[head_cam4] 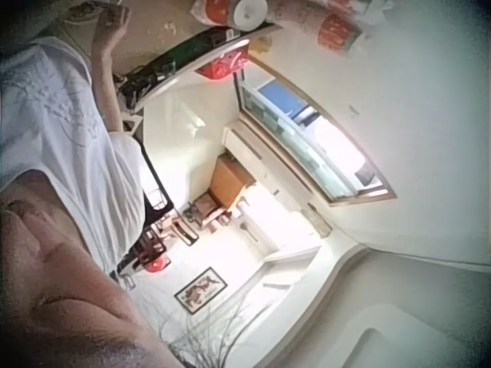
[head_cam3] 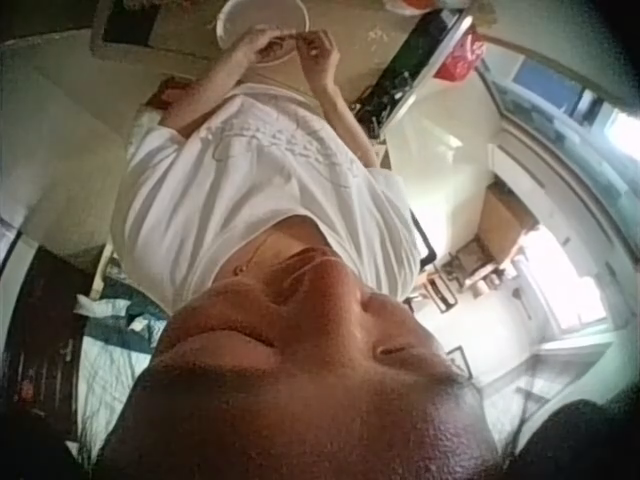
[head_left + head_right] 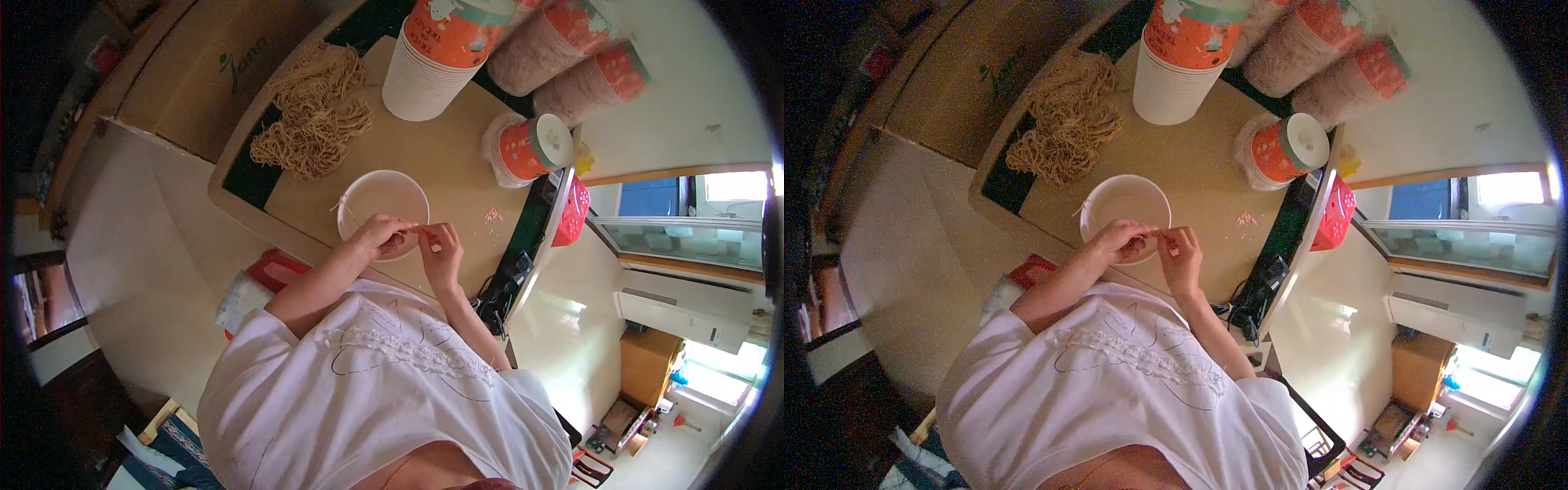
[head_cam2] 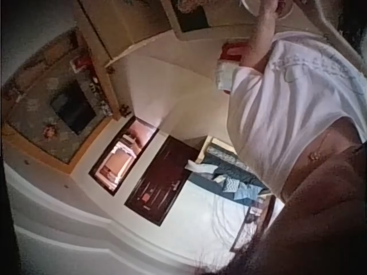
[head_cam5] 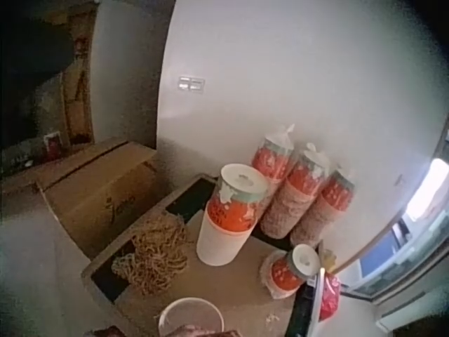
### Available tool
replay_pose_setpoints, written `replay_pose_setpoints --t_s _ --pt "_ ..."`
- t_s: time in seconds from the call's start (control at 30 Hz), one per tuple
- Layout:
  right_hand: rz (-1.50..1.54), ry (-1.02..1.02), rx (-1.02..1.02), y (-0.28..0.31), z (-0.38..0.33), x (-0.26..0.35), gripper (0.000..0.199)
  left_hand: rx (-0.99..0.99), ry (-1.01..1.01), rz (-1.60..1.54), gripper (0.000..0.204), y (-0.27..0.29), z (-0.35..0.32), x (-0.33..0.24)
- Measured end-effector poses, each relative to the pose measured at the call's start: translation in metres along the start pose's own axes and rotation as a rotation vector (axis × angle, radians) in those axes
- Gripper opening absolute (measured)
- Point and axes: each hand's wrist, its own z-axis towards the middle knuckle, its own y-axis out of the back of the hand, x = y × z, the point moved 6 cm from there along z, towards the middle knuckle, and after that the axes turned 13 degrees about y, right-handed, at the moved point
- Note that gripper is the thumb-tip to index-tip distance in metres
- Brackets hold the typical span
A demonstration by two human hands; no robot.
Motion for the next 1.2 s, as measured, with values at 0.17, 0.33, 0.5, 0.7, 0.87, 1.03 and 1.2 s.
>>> replay_pose_setpoints --t_s 0.17,0.33,0.5,0.7,0.87,1.03,1.2 --pt "-0.024 0.1 -0.055 -0.007 -0.004 0.001 0.012 0.047 0.053 -0.141 0.011 0.009 0.014 0.006" --pt "-0.089 0.178 -0.006 -0.005 -0.008 -0.001 0.016 0.075 0.005 -0.032 0.01 0.016 0.014 0.006" --pt "0.089 -0.055 0.055 0.0 -0.002 -0.013 0.014 -0.034 -0.127 0.188 0.011 0.016 0.006 0.001" --pt "0.11 -0.151 0.117 -0.008 -0.001 -0.036 0.009 -0.178 -0.277 0.387 0.012 0.009 -0.003 -0.007" --pt "0.184 -0.121 0.094 -0.009 0.0 -0.04 0.006 -0.127 -0.2 0.203 0.011 0.003 -0.009 -0.013" --pt "0.196 -0.137 0.086 -0.011 -0.001 -0.042 0.005 -0.154 -0.302 0.502 0.013 0.002 -0.009 -0.015" --pt "0.1 -0.083 0.1 -0.005 0.007 -0.021 0.005 -0.274 -0.531 0.664 0.014 -0.003 -0.019 -0.023"
